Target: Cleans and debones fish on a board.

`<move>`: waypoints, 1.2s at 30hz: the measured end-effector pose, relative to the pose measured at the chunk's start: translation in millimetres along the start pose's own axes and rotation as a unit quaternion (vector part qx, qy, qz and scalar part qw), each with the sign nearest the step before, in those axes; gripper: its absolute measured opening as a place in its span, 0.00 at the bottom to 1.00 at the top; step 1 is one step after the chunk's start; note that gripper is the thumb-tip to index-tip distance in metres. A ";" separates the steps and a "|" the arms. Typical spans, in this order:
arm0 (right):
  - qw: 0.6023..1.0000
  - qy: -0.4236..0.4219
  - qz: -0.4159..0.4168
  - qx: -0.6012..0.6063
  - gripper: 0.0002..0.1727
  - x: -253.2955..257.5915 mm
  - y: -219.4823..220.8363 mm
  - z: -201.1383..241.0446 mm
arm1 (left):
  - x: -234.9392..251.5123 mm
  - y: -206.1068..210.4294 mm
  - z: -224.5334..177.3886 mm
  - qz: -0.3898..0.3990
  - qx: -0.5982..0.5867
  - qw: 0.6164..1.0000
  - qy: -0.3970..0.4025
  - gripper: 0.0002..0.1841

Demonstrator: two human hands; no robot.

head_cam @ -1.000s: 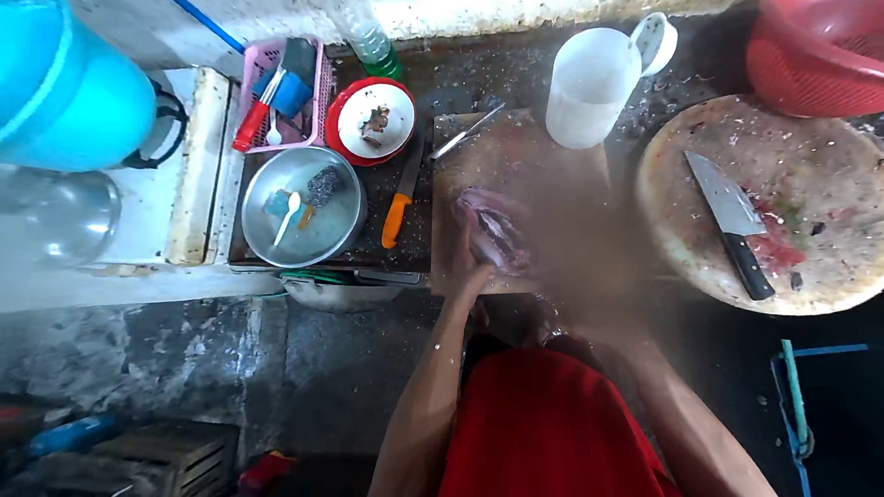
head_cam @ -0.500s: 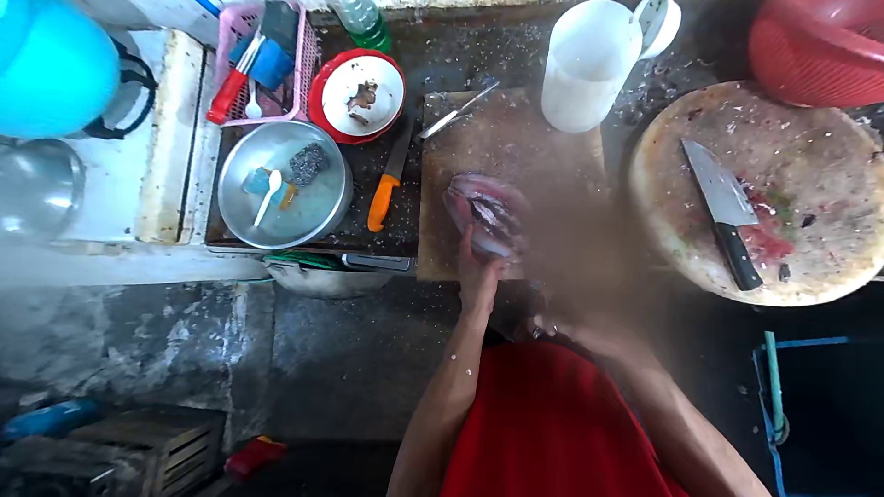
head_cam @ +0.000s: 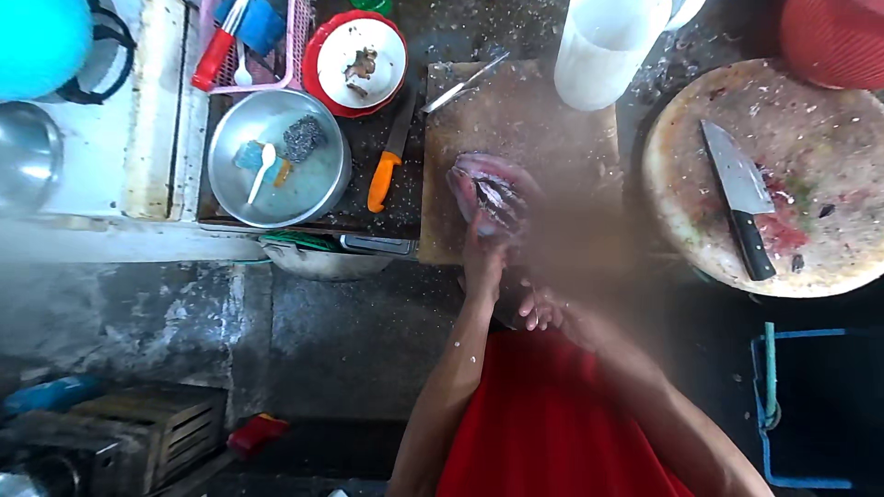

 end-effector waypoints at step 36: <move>0.963 -0.130 -0.233 0.041 0.15 -14.4 -11.9 25.5 | -3.0 9.1 4.2 -0.017 -0.021 0.998 0.061 0.37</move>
Point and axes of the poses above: each hand's wrist, its own x-axis towards the middle knuckle, its own y-axis out of the palm, z = x × y, the point moved 6 cm from there along x, towards the middle knuckle, and after that the axes turned 13 degrees about -x, right-handed, at the moved point
